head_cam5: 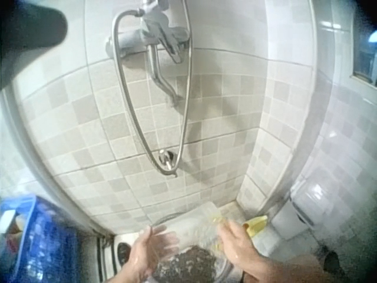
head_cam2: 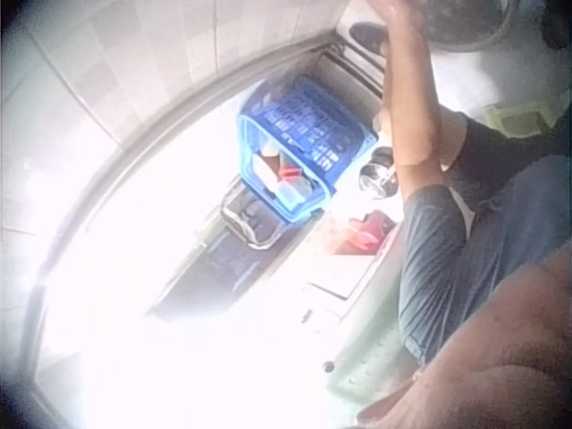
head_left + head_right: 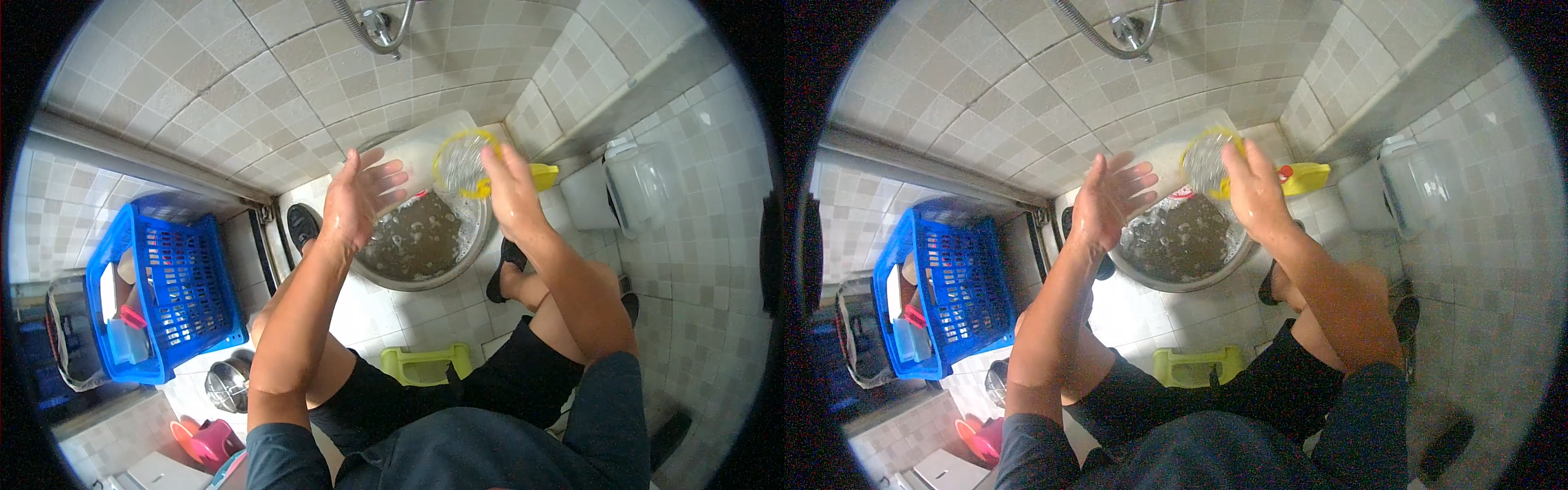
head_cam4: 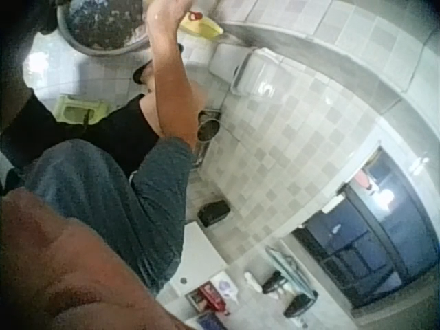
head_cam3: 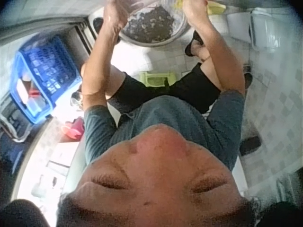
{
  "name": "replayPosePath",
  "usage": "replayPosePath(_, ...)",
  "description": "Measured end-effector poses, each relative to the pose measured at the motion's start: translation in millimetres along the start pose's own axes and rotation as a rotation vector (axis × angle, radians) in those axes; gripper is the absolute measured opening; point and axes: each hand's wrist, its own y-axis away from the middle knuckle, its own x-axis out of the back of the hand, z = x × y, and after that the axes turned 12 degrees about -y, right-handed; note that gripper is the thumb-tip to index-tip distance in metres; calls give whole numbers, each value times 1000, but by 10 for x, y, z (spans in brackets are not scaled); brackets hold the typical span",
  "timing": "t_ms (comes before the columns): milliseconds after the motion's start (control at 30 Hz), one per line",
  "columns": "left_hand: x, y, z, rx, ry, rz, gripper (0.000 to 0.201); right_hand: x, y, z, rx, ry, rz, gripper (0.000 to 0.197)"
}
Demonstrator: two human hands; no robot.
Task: The person washes two plastic containers by hand using a sponge and soapy water in a large metal basin on the floor. The person applies soap to the sponge, scrubs the inside and outside of the containers, and rinses them under a stream of water.
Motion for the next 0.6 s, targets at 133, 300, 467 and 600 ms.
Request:
replayPosePath(133,-59,25,-56,8,-38,-82,77,-120,-131,-101,433,176,102,32)
replayPosePath(300,-312,122,-106,41,19,-81,67,-462,-17,196,733,761,-321,43)
replayPosePath(467,-201,99,-278,74,341,-1,58,-721,314,368,718,745,-394,58)
replayPosePath(600,-175,153,-161,108,305,56,56,-644,425,289,703,771,-497,65)
